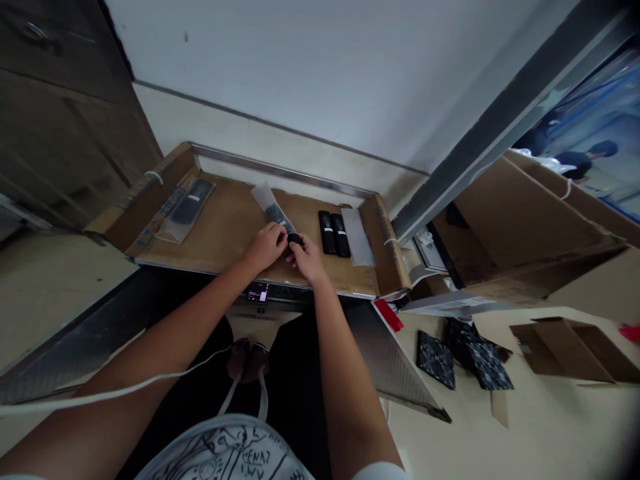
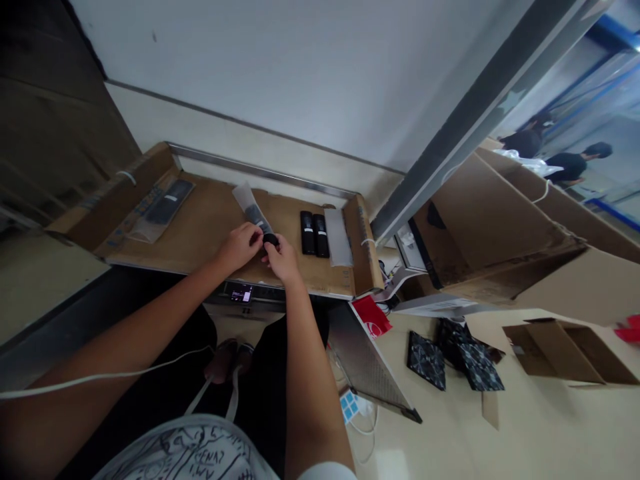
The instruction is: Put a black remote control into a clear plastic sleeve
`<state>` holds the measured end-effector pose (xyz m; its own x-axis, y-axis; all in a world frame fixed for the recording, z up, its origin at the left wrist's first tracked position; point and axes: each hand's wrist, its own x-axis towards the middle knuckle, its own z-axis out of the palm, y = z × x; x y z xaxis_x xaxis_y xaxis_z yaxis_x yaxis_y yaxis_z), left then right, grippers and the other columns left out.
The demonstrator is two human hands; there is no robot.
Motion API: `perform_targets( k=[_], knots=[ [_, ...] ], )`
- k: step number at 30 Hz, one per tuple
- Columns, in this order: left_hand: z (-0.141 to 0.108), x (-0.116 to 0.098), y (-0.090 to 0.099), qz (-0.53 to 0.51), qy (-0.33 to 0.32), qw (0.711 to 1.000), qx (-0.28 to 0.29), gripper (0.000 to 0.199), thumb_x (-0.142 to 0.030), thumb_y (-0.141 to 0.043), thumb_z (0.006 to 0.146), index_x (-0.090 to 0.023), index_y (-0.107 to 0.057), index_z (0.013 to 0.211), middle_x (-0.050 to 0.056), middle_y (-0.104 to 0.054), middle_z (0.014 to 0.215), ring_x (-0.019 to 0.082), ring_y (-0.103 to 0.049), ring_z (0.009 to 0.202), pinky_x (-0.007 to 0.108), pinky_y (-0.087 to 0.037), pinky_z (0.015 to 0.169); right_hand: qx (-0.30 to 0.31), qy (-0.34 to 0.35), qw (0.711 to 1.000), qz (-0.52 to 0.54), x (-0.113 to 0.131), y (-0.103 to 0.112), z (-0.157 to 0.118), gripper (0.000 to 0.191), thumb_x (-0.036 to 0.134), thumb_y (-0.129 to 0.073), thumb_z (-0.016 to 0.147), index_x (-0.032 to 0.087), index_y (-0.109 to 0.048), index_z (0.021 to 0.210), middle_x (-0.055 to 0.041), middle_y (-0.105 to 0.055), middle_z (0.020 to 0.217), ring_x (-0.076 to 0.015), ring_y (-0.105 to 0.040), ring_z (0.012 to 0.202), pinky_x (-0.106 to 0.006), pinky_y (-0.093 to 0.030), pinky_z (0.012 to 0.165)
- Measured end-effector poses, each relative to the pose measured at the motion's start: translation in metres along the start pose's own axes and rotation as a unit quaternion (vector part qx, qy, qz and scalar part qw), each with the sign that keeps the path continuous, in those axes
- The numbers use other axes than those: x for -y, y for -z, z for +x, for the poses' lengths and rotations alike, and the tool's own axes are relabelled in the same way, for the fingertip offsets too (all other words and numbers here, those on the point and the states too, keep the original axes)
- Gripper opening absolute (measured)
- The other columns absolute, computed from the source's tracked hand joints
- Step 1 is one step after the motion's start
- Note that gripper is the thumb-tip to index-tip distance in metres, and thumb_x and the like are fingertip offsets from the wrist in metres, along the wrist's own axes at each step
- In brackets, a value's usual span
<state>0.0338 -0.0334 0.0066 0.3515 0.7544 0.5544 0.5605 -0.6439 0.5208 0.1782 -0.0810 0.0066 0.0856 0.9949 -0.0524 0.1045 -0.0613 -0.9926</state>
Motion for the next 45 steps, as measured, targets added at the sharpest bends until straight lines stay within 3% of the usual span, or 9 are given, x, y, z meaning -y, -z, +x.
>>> perform_targets(
  k=[6,13,22,28,35,41,45],
  knots=[
    [0.001,0.003,-0.003,-0.004,0.017,1.000,0.011,0.008,-0.011,-0.051,0.086,-0.019,-0.050,0.083,0.005,-0.055,0.085,0.019,-0.055,0.081,0.034,-0.047,0.076,0.012,0.011,1.000,-0.006,-0.002,0.000,0.000,0.030,0.036,-0.058,0.084,0.021,-0.058,0.110,0.0026,-0.062,0.075,-0.0097,-0.063,0.056,-0.015,-0.040,0.041],
    [0.000,0.004,0.002,-0.024,0.001,1.000,0.013,0.014,-0.009,-0.053,0.081,-0.021,-0.045,0.081,0.003,-0.053,0.081,0.019,-0.052,0.079,0.033,-0.045,0.073,0.061,-0.005,0.995,0.073,0.000,0.007,-0.001,0.038,0.034,-0.056,0.083,0.020,-0.057,0.118,-0.0003,-0.066,0.081,-0.0131,-0.068,0.064,-0.017,-0.042,0.044],
    [-0.001,0.000,0.006,-0.048,-0.018,0.999,0.012,0.012,-0.012,-0.052,0.083,-0.021,-0.045,0.081,0.002,-0.052,0.079,0.017,-0.051,0.076,0.031,-0.043,0.071,0.038,0.005,0.999,0.038,-0.001,0.003,0.000,0.050,0.041,-0.061,0.087,0.022,-0.050,0.131,0.0012,-0.065,0.077,-0.0139,-0.069,0.068,-0.017,-0.043,0.045],
    [-0.002,-0.002,0.007,-0.046,-0.034,0.998,0.024,0.008,-0.014,-0.052,0.085,-0.020,-0.048,0.083,0.003,-0.054,0.081,0.017,-0.053,0.078,0.031,-0.044,0.072,-0.021,0.024,0.999,-0.019,-0.006,-0.004,0.006,0.039,0.039,-0.063,0.084,0.021,-0.053,0.117,0.0012,-0.068,0.079,-0.0134,-0.064,0.062,-0.018,-0.042,0.043],
    [-0.004,-0.011,0.010,-0.040,-0.043,0.995,0.082,0.008,-0.014,-0.053,0.081,-0.020,-0.049,0.082,0.003,-0.055,0.083,0.018,-0.054,0.077,0.032,-0.045,0.073,-0.094,0.052,0.970,-0.216,-0.002,-0.011,0.011,0.010,0.026,-0.061,0.079,0.021,-0.061,0.087,-0.0004,-0.065,0.079,-0.0148,-0.059,0.073,-0.024,-0.043,0.065],
    [-0.005,-0.008,0.010,-0.062,-0.059,0.992,0.089,0.008,-0.013,-0.051,0.082,-0.020,-0.048,0.082,0.002,-0.054,0.081,0.017,-0.052,0.075,0.032,-0.044,0.071,-0.145,0.054,0.949,-0.275,0.005,-0.019,0.013,0.006,0.025,-0.059,0.077,0.022,-0.062,0.080,-0.0028,-0.064,0.077,-0.0162,-0.052,0.069,-0.027,-0.037,0.064],
    [-0.005,-0.006,0.009,-0.081,-0.064,0.991,0.080,0.007,-0.014,-0.053,0.081,-0.020,-0.050,0.081,0.002,-0.054,0.080,0.016,-0.051,0.073,0.032,-0.043,0.070,-0.141,0.065,0.946,-0.285,0.003,-0.019,0.015,0.007,0.025,-0.058,0.077,0.022,-0.064,0.080,-0.0044,-0.065,0.077,-0.0176,-0.053,0.070,-0.029,-0.038,0.066]
  ],
)
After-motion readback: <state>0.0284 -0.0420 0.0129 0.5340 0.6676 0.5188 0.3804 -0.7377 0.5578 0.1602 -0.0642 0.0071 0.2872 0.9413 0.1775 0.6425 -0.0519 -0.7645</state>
